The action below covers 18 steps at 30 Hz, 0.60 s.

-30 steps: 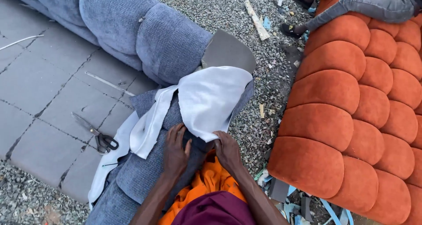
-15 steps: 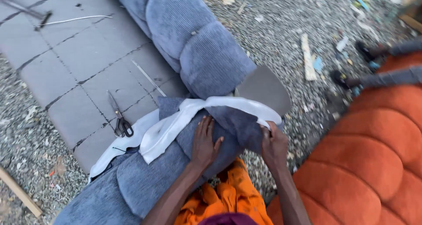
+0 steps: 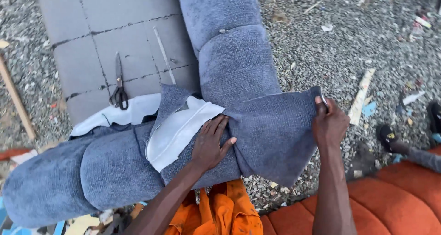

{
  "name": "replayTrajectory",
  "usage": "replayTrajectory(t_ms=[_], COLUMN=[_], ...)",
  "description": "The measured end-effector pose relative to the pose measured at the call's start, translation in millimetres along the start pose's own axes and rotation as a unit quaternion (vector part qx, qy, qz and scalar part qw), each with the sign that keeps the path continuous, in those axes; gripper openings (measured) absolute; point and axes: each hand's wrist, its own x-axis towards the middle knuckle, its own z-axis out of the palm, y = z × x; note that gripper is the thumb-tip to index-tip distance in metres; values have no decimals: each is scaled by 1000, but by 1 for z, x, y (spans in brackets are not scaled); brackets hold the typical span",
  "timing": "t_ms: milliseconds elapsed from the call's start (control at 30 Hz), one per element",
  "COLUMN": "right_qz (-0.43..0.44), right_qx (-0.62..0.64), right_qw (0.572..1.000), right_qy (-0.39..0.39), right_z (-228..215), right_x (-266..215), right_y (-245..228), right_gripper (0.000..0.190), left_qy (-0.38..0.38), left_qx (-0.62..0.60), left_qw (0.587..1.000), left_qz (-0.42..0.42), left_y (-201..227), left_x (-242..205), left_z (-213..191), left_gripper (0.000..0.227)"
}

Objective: Trimming excess fabric and lining material from a sofa during the reupholstery process using scissors.

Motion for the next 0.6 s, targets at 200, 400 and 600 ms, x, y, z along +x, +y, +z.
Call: replayTrajectory(t_ms=[200,400,600], right_qz=[-13,37,14], right_qx=[-19,8,-31], right_qw=[999,997,999], right_qy=[-43,-73,-27], right_z=[70,85,98], right_x=[11,-19,-11], right_y=[41,8,18], right_gripper=[42,47,50], left_qy=[-21,-18,-6], left_qx=[-38,-40,-26], left_qw=[998,998,999], left_qz=[-43,-39,-18], left_y=[-4,-2,-15], left_x=[7,8,15], left_z=[4,3,16], left_gripper=[83,75,73])
